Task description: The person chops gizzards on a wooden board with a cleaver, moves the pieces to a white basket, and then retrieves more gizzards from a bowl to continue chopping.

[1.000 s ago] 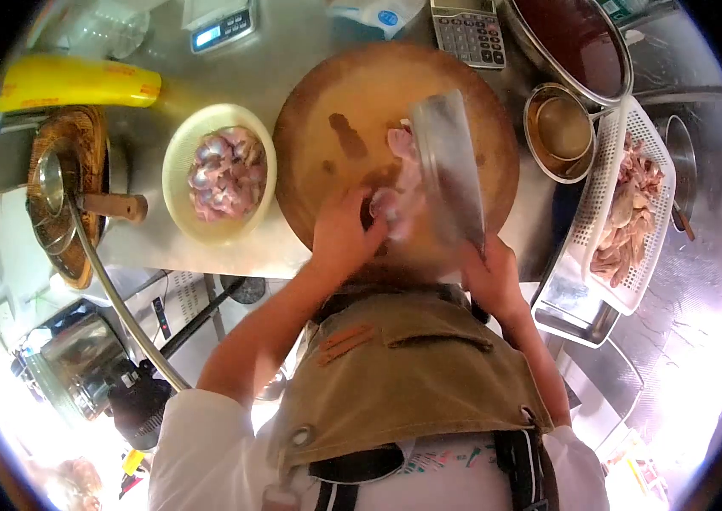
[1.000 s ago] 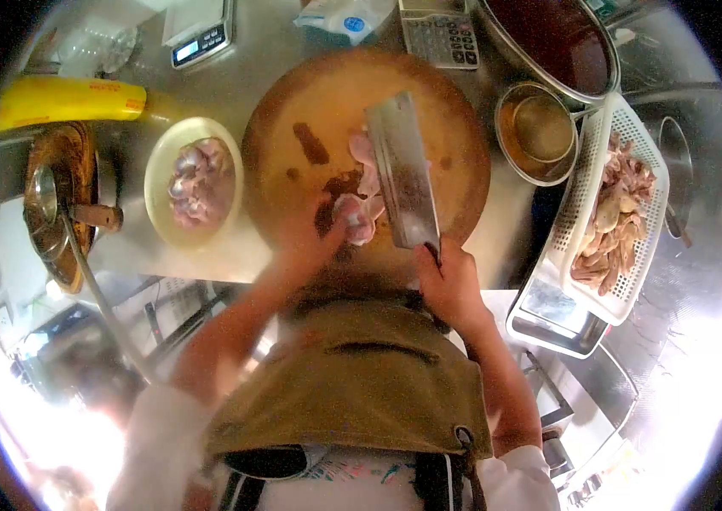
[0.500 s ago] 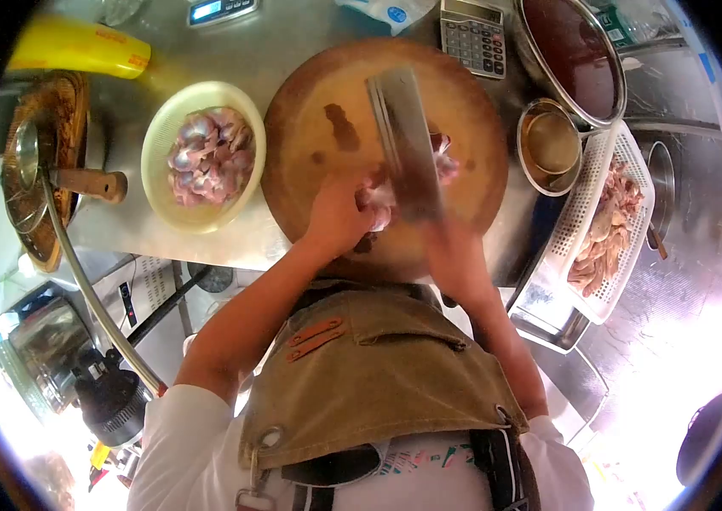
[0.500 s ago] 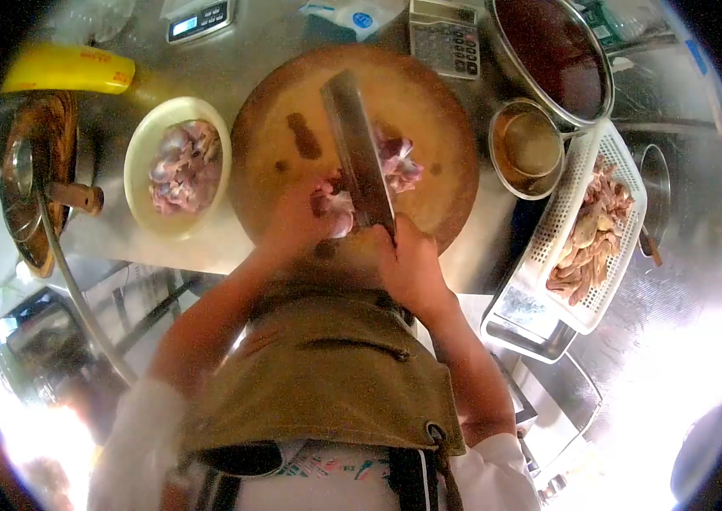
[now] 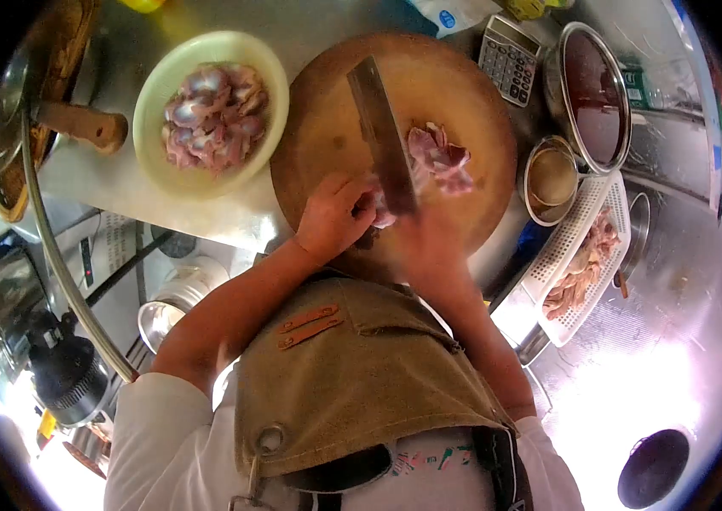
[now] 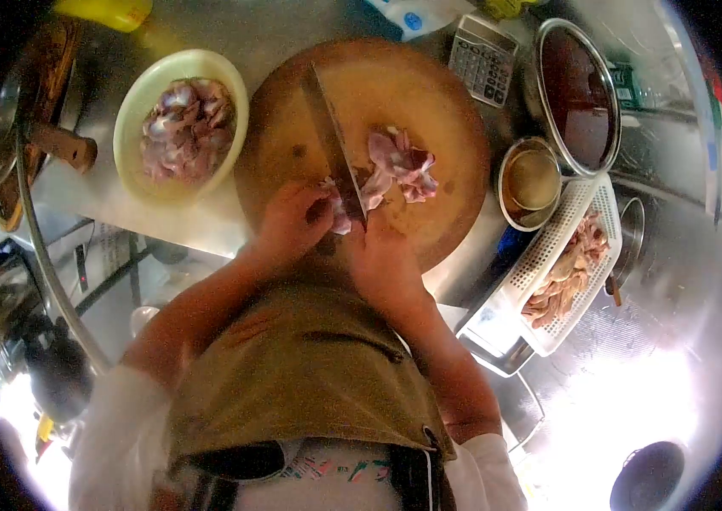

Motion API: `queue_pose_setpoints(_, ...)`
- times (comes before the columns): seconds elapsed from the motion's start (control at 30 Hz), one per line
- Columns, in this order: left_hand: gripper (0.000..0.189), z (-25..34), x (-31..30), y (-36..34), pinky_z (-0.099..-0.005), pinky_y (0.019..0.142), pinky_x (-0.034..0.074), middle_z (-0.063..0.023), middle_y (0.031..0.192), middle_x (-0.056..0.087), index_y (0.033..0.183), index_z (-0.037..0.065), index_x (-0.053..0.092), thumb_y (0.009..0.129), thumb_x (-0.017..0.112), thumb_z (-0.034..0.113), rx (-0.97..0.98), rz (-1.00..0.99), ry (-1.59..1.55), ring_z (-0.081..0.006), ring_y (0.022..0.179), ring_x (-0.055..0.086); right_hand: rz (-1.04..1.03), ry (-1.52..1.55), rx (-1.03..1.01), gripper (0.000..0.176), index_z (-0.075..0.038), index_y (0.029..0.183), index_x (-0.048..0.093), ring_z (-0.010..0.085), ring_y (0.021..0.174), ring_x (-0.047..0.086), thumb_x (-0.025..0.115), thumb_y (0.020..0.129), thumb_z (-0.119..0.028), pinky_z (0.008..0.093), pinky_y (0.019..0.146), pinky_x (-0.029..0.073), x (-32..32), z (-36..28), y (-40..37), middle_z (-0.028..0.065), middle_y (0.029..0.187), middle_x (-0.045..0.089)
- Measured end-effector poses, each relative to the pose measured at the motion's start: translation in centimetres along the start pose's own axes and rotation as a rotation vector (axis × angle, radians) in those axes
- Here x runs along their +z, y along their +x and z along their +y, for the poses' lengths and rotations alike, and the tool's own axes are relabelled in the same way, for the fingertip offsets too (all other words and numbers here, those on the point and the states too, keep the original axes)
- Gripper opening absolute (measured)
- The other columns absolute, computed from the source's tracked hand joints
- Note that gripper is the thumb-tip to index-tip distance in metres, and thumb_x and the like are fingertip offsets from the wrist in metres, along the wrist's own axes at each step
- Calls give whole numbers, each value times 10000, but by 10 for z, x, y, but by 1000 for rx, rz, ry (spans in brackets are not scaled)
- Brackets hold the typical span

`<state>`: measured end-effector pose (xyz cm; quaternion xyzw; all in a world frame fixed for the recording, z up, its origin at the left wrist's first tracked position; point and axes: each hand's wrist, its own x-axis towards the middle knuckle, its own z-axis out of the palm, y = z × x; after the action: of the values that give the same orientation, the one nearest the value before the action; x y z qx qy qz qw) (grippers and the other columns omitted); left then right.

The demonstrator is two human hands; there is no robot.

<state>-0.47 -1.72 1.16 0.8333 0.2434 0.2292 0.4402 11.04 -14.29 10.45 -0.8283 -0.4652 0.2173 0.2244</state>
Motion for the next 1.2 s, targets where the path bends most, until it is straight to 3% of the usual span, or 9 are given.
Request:
queue_pose_setpoints(0.2, 319, -9, 5, -1, -403, 699, 519, -114, 866, 649, 984, 55, 662, 673, 731, 68, 46, 51, -50, -311, 801, 599, -129, 20, 137, 223, 38, 1002, 501, 515, 749, 605, 489, 960, -180, 556, 646, 489, -5, -13, 3, 336, 772, 594)
queue_pose_setpoints(0.3, 188, -16, 12, -1, -432, 735, 521, -129, 893, 658, 893, 63, 671, 721, 735, 108, -5, 28, -42, -362, 813, 616, -121, -15, -3, 240, 53, 1001, 496, 531, 780, 598, 480, 960, -183, 554, 658, 492, -4, -10, 10, 358, 799, 589)
queue_pose_setpoints(0.37, 255, -14, 11, -2, -406, 724, 524, -118, 892, 646, 935, 55, 653, 690, 720, 67, 35, 106, -65, -326, 826, 613, -163, -37, -40, 253, 63, 1004, 492, 536, 803, 595, 473, 960, -186, 554, 668, 493, 0, -6, 15, 369, 827, 589)
queue_pose_setpoints(0.5, 265, -16, 10, -3, -395, 704, 523, -109, 889, 630, 937, 53, 636, 684, 714, 54, 63, 90, -70, -309, 821, 604, -293, -109, 108, 267, 77, 1010, 485, 536, 825, 592, 463, 961, -185, 554, 676, 488, 1, -10, 28, 371, 857, 595)
queue_pose_setpoints(0.6, 258, -16, 7, -3, -400, 697, 519, -107, 895, 624, 936, 58, 630, 691, 714, 58, 54, 10, -17, -308, 808, 596, -256, -74, 192, 270, 78, 992, 489, 538, 818, 593, 464, 963, -189, 562, 683, 484, 2, -15, 26, 364, 840, 601)
queue_pose_setpoints(0.77, 153, -17, 12, -8, -459, 696, 491, -126, 890, 616, 904, 70, 636, 794, 694, 161, -1, 13, -68, -350, 807, 568, -324, -216, 210, 294, 59, 994, 530, 504, 826, 591, 486, 957, -229, 563, 725, 470, 36, 16, 17, 335, 876, 601)
queue_pose_setpoints(1.0, 273, -18, -1, -14, -387, 698, 524, -108, 931, 616, 991, 49, 640, 722, 688, 56, 213, -158, 44, -299, 829, 602, -24, -111, 173, 312, 66, 990, 557, 468, 760, 637, 509, 954, -240, 530, 674, 501, 36, 20, 24, 306, 831, 642)
queue_pose_setpoints(1.1, 279, -12, -9, -14, -382, 696, 527, -107, 929, 627, 999, 45, 644, 724, 689, 37, 270, -68, 7, -296, 830, 605, -7, -223, 95, 314, 58, 1011, 564, 448, 741, 641, 525, 948, -246, 509, 655, 505, 33, 52, 21, 284, 822, 649)
queue_pose_setpoints(1.2, 276, -15, -3, -23, -378, 697, 528, -102, 915, 635, 991, 51, 651, 719, 693, 26, 75, 72, 34, -295, 825, 603, 25, -123, 114, 287, 52, 988, 563, 439, 732, 643, 523, 951, -230, 507, 644, 498, 9, 25, 18, 278, 812, 647)
